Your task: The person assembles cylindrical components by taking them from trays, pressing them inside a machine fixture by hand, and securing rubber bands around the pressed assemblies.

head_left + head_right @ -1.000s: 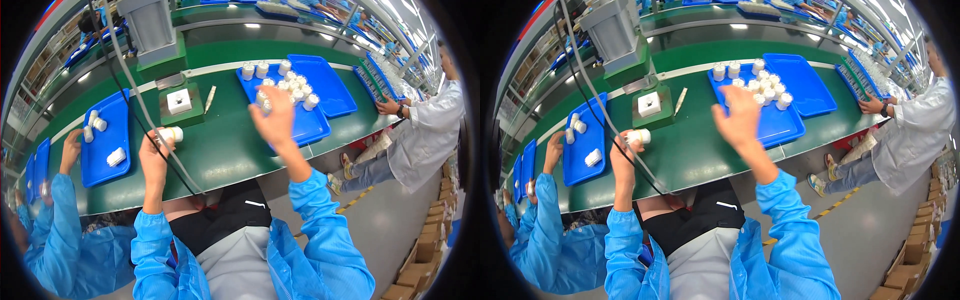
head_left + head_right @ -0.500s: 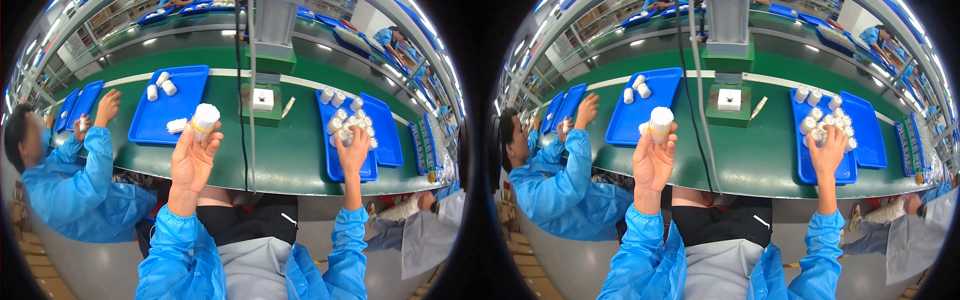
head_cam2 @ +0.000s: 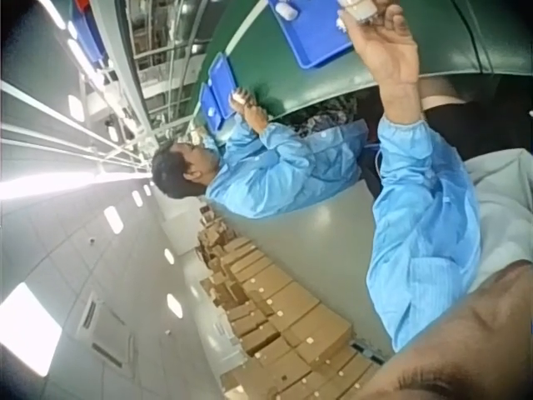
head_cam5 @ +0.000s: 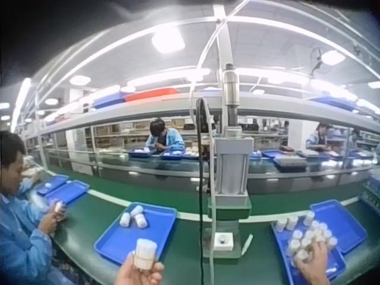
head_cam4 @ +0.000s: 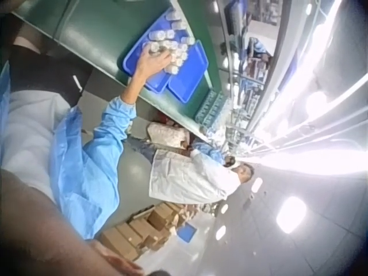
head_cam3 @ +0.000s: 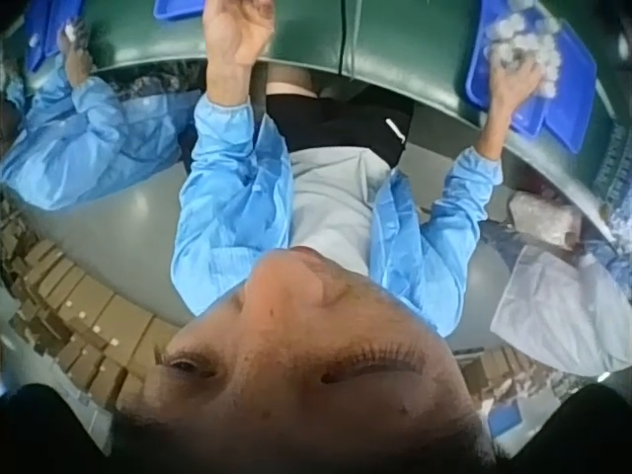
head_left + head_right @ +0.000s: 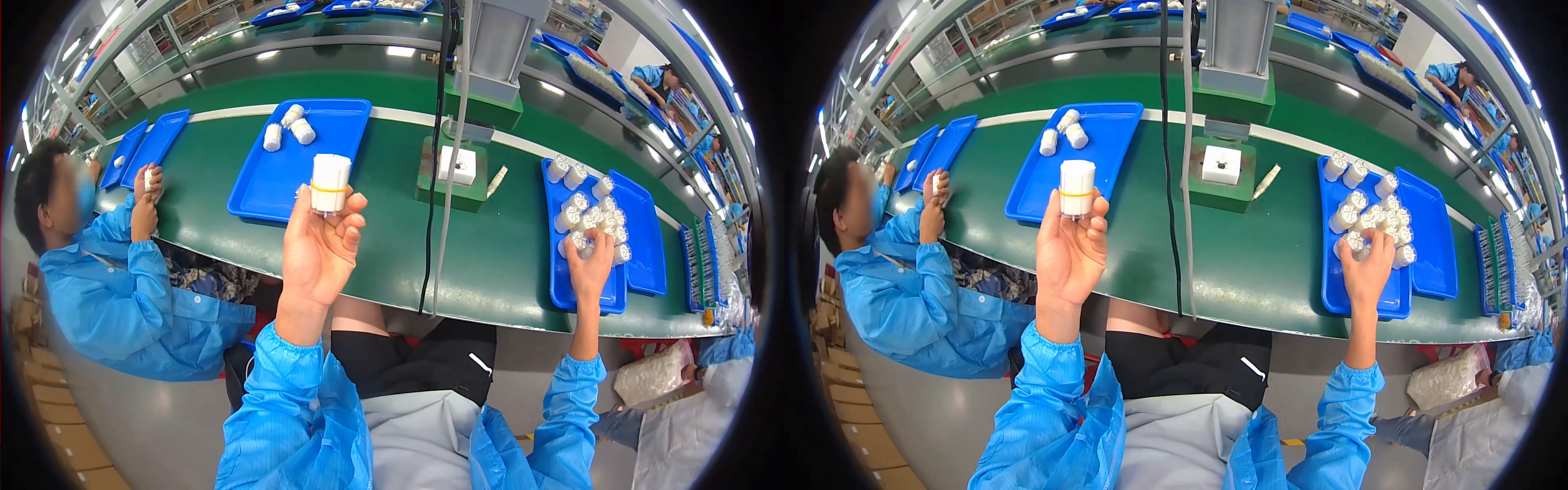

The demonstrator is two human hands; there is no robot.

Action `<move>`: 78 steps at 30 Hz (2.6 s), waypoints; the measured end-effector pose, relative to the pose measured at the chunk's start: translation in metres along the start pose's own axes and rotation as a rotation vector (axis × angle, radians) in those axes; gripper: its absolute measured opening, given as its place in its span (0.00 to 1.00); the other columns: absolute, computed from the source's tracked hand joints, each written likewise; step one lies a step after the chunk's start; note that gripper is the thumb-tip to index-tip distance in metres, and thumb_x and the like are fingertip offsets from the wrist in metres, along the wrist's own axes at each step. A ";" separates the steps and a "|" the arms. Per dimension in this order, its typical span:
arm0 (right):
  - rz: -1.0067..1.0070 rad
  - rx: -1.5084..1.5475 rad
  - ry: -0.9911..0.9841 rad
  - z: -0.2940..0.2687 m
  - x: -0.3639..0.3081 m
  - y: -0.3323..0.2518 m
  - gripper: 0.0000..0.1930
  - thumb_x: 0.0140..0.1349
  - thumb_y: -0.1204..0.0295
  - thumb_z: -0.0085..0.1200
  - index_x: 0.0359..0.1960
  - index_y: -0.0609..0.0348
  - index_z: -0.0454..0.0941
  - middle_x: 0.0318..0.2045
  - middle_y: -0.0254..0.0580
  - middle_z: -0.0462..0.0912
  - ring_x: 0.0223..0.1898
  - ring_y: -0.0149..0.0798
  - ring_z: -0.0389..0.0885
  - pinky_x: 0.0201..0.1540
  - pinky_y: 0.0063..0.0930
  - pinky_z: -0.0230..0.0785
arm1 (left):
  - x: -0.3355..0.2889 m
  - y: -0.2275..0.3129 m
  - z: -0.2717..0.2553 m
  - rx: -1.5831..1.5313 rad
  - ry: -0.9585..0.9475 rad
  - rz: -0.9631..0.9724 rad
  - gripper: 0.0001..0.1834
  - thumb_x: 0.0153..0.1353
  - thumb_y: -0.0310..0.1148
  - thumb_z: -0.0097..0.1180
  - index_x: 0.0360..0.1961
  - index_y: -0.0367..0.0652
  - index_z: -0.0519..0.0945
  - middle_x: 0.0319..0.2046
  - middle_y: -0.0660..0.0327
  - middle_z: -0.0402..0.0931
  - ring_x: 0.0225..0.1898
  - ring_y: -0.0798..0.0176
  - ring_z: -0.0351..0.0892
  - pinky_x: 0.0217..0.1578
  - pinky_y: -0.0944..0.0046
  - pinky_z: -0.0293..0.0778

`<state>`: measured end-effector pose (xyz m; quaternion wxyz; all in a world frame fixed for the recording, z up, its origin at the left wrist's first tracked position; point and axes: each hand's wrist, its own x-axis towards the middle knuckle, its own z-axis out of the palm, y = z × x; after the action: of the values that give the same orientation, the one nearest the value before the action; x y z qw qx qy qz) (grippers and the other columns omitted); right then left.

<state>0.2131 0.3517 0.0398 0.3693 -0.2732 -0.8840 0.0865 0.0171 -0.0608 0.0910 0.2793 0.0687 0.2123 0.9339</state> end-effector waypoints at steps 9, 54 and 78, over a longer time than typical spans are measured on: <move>0.057 0.325 -0.166 -0.004 -0.001 0.011 0.25 0.53 0.75 0.70 0.55 0.61 0.80 0.52 0.48 0.84 0.53 0.44 0.83 0.57 0.34 0.73 | 0.079 0.074 -0.087 1.208 0.265 0.659 0.15 0.71 0.34 0.59 0.54 0.36 0.76 0.43 0.58 0.82 0.38 0.69 0.80 0.41 0.68 0.76; 0.125 0.462 -0.475 0.087 0.096 -0.178 0.29 0.47 0.54 0.73 0.48 0.58 0.84 0.44 0.44 0.88 0.45 0.46 0.87 0.50 0.39 0.76 | 0.149 -0.086 -0.007 1.587 -0.258 0.475 0.24 0.58 0.33 0.63 0.56 0.37 0.79 0.54 0.47 0.79 0.57 0.42 0.78 0.59 0.50 0.72; 0.027 0.610 -0.421 0.095 0.040 -0.167 0.39 0.49 0.61 0.66 0.67 0.58 0.74 0.65 0.48 0.76 0.50 0.46 0.82 0.53 0.36 0.74 | 0.165 -0.118 -0.011 1.553 -0.178 0.622 0.23 0.62 0.41 0.65 0.52 0.35 0.83 0.52 0.49 0.81 0.51 0.48 0.80 0.53 0.54 0.76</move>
<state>0.0533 0.2383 0.0558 0.2426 -0.1386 -0.8706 0.4050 -0.0647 0.1151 0.0308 -0.1015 0.3702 0.7432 0.5479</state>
